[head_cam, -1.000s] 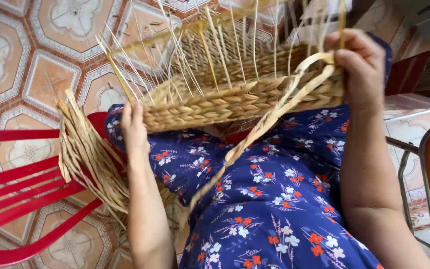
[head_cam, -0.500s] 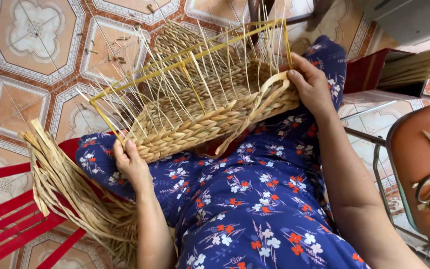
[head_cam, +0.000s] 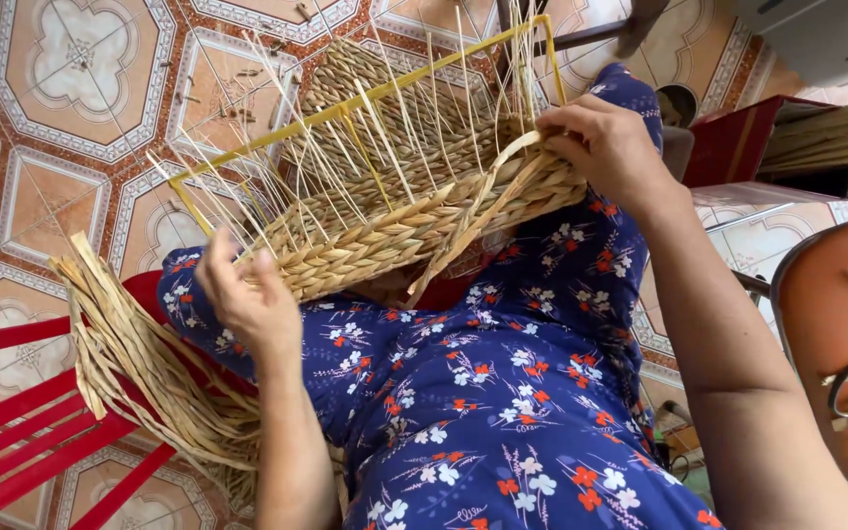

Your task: The person weaves a basket by hand, interlacing dried plant fibers around a rectangular frame. They pull fibers from a pile on a red chair, thread them through the vertical supports, and press the woven rows together while rotating the frame.

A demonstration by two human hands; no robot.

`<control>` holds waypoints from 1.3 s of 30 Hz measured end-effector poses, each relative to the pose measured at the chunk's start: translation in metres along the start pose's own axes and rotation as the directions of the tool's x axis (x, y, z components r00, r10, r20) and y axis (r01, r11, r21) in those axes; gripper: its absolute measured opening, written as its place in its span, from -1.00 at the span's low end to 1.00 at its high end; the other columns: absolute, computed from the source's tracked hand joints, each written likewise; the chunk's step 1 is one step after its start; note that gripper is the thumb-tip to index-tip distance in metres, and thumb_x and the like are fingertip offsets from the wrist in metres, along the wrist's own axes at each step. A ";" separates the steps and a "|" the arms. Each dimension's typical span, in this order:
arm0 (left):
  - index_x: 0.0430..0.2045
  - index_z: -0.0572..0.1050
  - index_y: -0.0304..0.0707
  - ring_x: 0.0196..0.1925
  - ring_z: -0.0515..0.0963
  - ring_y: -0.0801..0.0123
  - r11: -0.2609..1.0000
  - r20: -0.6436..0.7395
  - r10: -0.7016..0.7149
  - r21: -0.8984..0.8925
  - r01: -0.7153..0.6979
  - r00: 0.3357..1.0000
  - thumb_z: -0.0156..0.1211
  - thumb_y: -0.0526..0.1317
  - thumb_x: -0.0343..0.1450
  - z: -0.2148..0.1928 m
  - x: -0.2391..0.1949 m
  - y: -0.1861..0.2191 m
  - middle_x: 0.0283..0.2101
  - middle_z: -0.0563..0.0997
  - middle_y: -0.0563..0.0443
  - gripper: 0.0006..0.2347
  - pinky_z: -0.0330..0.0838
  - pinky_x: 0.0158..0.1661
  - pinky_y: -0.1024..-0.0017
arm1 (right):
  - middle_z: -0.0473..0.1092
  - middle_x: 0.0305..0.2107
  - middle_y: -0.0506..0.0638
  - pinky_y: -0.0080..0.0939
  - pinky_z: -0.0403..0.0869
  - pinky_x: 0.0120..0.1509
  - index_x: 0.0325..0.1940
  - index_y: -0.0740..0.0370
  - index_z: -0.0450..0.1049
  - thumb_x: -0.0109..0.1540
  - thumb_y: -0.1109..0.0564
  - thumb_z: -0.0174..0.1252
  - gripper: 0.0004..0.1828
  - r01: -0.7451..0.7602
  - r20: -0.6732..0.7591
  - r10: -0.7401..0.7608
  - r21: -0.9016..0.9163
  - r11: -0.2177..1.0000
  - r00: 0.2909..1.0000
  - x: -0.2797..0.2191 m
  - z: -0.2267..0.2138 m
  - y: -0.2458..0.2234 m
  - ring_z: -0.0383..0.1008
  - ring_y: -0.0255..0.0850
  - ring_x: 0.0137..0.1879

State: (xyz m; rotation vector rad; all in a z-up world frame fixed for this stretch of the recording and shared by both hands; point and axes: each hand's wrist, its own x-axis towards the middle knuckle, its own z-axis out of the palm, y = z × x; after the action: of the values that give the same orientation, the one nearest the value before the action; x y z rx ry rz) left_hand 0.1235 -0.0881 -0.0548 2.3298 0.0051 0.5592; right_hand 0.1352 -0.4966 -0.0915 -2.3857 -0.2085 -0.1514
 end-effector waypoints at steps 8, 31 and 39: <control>-0.06 0.57 -0.18 -0.14 0.68 0.31 0.819 0.557 0.468 -0.565 -0.100 0.686 0.16 -0.29 0.54 0.078 -0.016 0.116 -0.12 0.66 -0.02 -0.86 0.60 -0.13 0.37 | 0.48 -0.24 0.06 -0.20 0.52 -0.05 -0.04 0.30 0.54 0.26 0.26 0.33 -0.79 -0.020 0.000 0.020 0.059 0.998 1.000 0.004 0.004 0.008 0.55 -0.13 -0.13; -0.19 0.49 -0.24 -0.18 0.76 0.43 0.594 0.452 0.225 -0.766 0.246 0.863 0.06 -0.18 0.59 0.238 -0.015 0.118 -0.18 0.69 -0.06 -0.87 0.68 -0.24 0.51 | 0.49 -0.33 -0.14 -0.46 0.48 -0.18 -0.01 0.31 0.44 0.41 0.30 0.10 -0.92 -0.334 0.126 0.322 0.569 0.751 0.938 0.005 0.013 0.030 0.46 -0.47 -0.28; 0.36 0.12 -0.29 0.14 0.59 0.33 0.329 0.421 0.219 -0.881 0.339 0.880 -0.09 -0.06 0.62 0.111 -0.002 0.175 0.36 0.25 -0.08 -0.56 0.62 0.04 0.49 | 0.55 -0.38 -0.01 -0.39 0.46 -0.19 -0.05 0.28 0.60 0.35 0.30 0.24 -0.89 -0.253 0.009 0.257 0.215 0.943 0.966 0.009 0.017 0.014 0.48 -0.42 -0.29</control>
State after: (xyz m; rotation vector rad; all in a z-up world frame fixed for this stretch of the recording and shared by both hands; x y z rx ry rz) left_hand 0.1384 -0.2897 -0.0112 1.1670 -0.3775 -0.1330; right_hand 0.1478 -0.4942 -0.1111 -2.1706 0.0909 -0.0272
